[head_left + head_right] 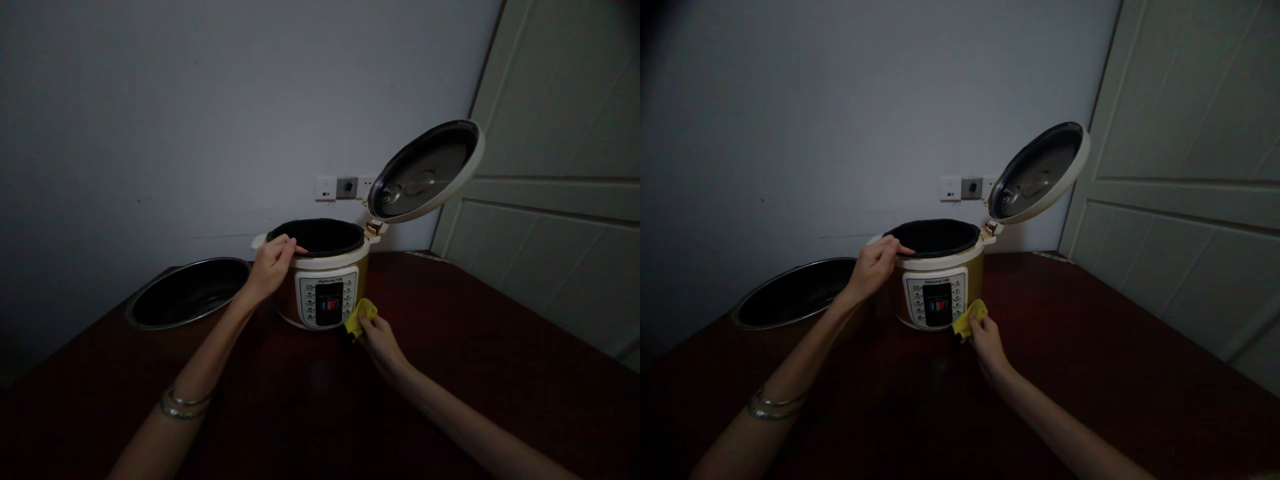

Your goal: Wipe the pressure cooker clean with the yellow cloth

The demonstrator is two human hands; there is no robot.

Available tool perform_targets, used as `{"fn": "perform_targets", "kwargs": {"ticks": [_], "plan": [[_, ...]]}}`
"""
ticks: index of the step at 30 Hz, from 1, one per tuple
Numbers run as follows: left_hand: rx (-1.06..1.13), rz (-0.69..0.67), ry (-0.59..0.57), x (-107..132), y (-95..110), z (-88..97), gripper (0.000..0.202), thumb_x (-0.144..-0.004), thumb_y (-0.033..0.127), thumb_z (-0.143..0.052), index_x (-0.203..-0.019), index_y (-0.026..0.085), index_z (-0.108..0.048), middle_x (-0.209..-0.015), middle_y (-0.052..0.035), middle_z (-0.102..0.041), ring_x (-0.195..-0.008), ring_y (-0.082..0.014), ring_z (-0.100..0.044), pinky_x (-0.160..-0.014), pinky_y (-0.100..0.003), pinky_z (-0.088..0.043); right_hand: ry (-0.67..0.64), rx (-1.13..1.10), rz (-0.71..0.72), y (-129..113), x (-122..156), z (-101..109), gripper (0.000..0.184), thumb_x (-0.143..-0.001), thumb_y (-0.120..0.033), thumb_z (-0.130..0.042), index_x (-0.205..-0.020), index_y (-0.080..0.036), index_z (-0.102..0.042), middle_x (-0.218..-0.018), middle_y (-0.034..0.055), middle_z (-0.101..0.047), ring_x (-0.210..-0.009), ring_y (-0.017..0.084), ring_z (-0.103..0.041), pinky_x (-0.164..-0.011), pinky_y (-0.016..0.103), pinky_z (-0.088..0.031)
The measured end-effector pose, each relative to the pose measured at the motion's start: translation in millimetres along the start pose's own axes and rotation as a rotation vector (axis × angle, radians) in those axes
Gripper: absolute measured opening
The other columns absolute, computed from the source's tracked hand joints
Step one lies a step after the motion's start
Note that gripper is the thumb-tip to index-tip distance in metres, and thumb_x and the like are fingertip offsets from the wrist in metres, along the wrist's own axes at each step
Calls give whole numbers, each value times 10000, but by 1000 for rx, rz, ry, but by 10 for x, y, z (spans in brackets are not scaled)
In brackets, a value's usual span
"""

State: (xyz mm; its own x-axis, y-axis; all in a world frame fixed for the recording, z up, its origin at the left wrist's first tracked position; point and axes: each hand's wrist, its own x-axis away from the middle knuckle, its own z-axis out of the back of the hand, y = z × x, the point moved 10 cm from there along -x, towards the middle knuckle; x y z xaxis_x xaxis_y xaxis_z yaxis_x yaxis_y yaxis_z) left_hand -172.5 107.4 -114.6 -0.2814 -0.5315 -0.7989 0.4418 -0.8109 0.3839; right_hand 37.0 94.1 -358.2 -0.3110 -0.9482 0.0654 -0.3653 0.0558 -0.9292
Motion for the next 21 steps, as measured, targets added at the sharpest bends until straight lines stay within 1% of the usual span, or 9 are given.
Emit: {"fn": "perform_targets", "kwargs": {"ticks": [2,4,6,9,12,14,16,17,21], "plan": [[19,17,-7,3,-27,-10,421,-937,342,-375,-804,162,-732,-634,-1,-493,-599,-111,-490,-545,-256,-364,49,-140,-99,98,165,-93,196,-665,-261,-655,-828,-161,-610,-781,31,-693,-708,158,-656,-647,248,-522],[34,26,-11,5,-42,-15,420,-938,342,-375,-802,163,-731,-640,-2,-496,-601,-110,-491,-546,-255,-365,85,-233,-172,151,302,-183,136,-696,-178,-599,-831,-160,-604,-794,31,-691,-691,135,-651,-629,226,-519],[36,21,-14,5,-37,-16,416,-938,335,-376,-798,164,-729,-642,-3,-497,-606,-109,-492,-555,-257,-367,88,-320,-223,165,398,-289,137,-718,-120,-548,-838,-164,-598,-785,30,-690,-682,129,-650,-622,224,-524],[32,5,-13,4,-15,-10,412,-937,323,-378,-792,162,-728,-642,-3,-499,-612,-109,-494,-577,-262,-372,77,-436,-290,182,480,-448,178,-725,-70,-514,-850,-176,-582,-760,19,-684,-676,124,-651,-633,221,-535],[45,15,-11,6,-13,-7,411,-937,322,-378,-797,157,-727,-636,-3,-500,-610,-109,-494,-578,-264,-372,129,-490,-357,260,520,-504,197,-729,-37,-466,-834,-176,-559,-717,3,-661,-620,101,-634,-637,207,-536],[51,30,-13,9,-23,-11,412,-938,327,-377,-805,156,-727,-629,-3,-500,-606,-110,-493,-571,-262,-370,138,-498,-355,299,521,-526,205,-715,-26,-450,-810,-181,-545,-684,-12,-643,-586,93,-620,-650,212,-539],[48,39,-11,12,-32,-15,415,-939,335,-377,-809,157,-729,-626,-3,-503,-600,-110,-492,-567,-261,-369,100,-488,-331,317,521,-595,202,-697,-30,-468,-791,-196,-536,-670,-27,-636,-577,94,-616,-663,220,-543],[44,40,-6,13,-36,-12,416,-939,338,-379,-807,157,-730,-627,-3,-504,-597,-109,-491,-564,-260,-369,67,-490,-328,327,532,-661,199,-694,-38,-478,-790,-203,-535,-676,-30,-641,-587,98,-621,-672,225,-545],[48,38,-4,22,-54,-14,421,-942,350,-378,-826,157,-734,-635,-2,-504,-590,-105,-491,-550,-254,-368,-60,-607,-396,356,652,-1091,226,-741,-65,-451,-874,-220,-548,-774,-13,-684,-727,123,-664,-769,272,-549]]}}
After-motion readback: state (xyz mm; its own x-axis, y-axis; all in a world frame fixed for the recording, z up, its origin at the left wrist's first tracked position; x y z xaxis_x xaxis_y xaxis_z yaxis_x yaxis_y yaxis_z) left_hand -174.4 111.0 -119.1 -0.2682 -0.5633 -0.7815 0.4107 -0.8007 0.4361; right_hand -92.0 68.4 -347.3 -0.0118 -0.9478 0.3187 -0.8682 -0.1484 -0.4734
